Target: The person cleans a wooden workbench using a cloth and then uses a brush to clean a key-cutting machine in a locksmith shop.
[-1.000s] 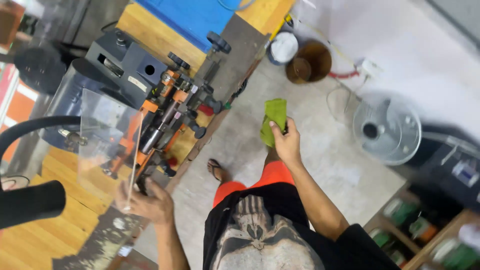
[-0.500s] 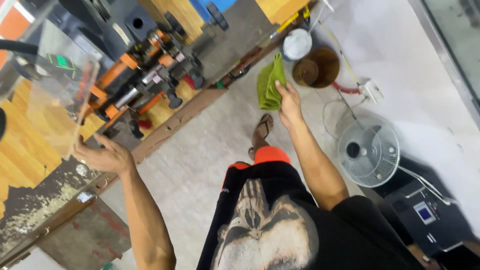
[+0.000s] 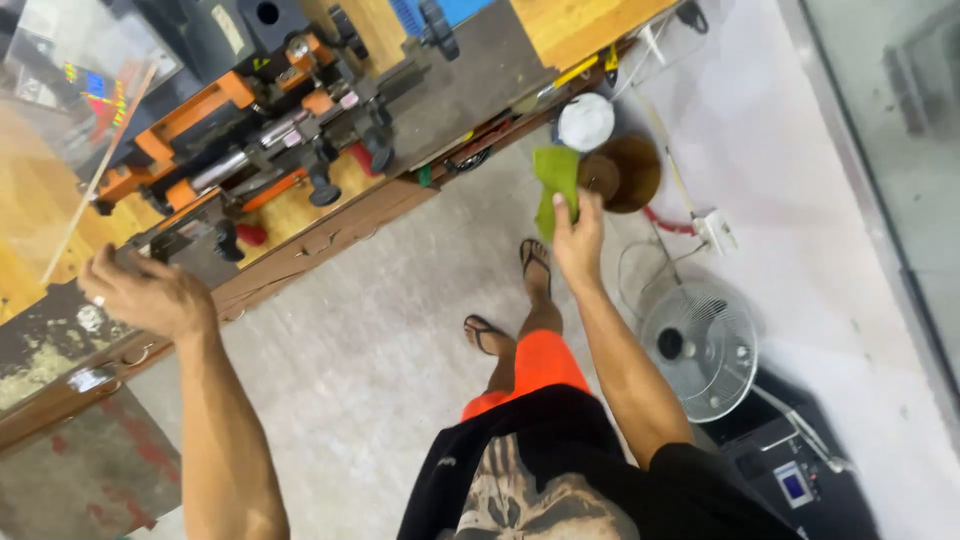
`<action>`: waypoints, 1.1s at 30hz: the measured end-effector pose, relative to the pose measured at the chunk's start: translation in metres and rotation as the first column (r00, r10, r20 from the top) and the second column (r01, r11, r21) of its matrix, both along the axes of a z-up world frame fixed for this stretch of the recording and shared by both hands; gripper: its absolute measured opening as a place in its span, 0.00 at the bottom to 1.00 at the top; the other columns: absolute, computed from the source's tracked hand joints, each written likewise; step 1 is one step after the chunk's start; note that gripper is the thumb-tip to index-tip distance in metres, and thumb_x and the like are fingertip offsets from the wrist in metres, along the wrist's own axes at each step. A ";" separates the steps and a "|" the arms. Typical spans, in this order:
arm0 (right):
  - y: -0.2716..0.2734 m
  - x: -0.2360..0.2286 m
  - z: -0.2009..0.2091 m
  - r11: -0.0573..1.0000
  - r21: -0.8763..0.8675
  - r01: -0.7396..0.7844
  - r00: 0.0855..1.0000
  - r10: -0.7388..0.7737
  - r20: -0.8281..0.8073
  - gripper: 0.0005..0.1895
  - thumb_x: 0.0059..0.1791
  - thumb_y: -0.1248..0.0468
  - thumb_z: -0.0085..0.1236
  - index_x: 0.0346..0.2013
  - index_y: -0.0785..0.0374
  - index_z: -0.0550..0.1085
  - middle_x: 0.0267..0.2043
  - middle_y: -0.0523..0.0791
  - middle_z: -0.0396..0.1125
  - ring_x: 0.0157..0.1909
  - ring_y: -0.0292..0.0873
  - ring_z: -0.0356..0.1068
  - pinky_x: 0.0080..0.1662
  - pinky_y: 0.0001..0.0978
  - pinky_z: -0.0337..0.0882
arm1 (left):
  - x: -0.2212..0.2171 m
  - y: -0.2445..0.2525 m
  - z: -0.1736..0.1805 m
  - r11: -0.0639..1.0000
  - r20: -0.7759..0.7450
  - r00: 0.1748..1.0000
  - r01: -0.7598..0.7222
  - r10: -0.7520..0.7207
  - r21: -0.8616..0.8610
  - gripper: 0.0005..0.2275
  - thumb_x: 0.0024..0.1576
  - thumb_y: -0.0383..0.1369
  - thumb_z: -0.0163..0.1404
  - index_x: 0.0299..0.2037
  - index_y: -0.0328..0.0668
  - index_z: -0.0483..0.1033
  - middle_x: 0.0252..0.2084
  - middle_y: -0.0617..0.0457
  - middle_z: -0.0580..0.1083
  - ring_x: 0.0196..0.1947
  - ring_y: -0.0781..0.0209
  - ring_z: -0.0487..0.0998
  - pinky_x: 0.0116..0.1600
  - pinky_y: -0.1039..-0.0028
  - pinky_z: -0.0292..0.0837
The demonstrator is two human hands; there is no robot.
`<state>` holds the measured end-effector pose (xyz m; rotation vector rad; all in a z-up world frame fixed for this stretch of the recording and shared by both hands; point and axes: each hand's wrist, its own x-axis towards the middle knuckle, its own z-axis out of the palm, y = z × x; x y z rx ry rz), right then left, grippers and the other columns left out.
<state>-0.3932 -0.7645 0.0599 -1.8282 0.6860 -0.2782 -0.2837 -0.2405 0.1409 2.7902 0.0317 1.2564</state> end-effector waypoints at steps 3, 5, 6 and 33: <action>-0.064 0.062 0.012 0.880 -0.475 -0.009 0.964 0.133 0.229 0.17 0.58 0.64 0.50 0.59 0.70 0.69 0.57 0.61 0.62 0.60 0.64 0.63 0.63 0.51 0.62 | 0.003 -0.003 -0.004 0.995 0.054 0.997 -0.066 0.062 0.079 0.04 0.67 0.22 0.45 0.47 0.34 0.72 0.42 0.46 0.69 0.32 0.54 0.76 0.27 0.69 0.66; -0.105 0.093 0.021 0.803 -0.588 0.096 0.964 0.071 0.255 0.17 0.57 0.63 0.52 0.58 0.70 0.70 0.56 0.63 0.63 0.55 0.69 0.66 0.58 0.54 0.67 | 0.013 -0.013 -0.001 0.987 0.046 0.996 -0.085 0.080 0.138 0.04 0.67 0.23 0.44 0.47 0.38 0.72 0.40 0.48 0.69 0.31 0.57 0.74 0.25 0.71 0.63; -0.124 0.110 0.029 0.786 -0.605 0.129 0.958 0.059 0.281 0.17 0.58 0.63 0.51 0.59 0.69 0.69 0.55 0.61 0.63 0.56 0.67 0.66 0.57 0.54 0.67 | 0.009 -0.021 0.004 0.988 0.012 0.996 -0.093 0.093 0.125 0.07 0.70 0.25 0.41 0.48 0.34 0.74 0.42 0.44 0.69 0.33 0.48 0.75 0.31 0.65 0.67; -0.114 0.105 -0.277 0.942 -0.176 -0.287 0.958 0.276 -0.084 0.11 0.52 0.69 0.49 0.44 0.66 0.79 0.45 0.51 0.75 0.49 0.51 0.73 0.53 0.40 0.71 | 0.004 0.032 -0.051 0.949 -0.038 0.958 -0.274 0.283 0.156 0.16 0.77 0.34 0.42 0.44 0.29 0.76 0.38 0.36 0.75 0.32 0.43 0.72 0.35 0.58 0.64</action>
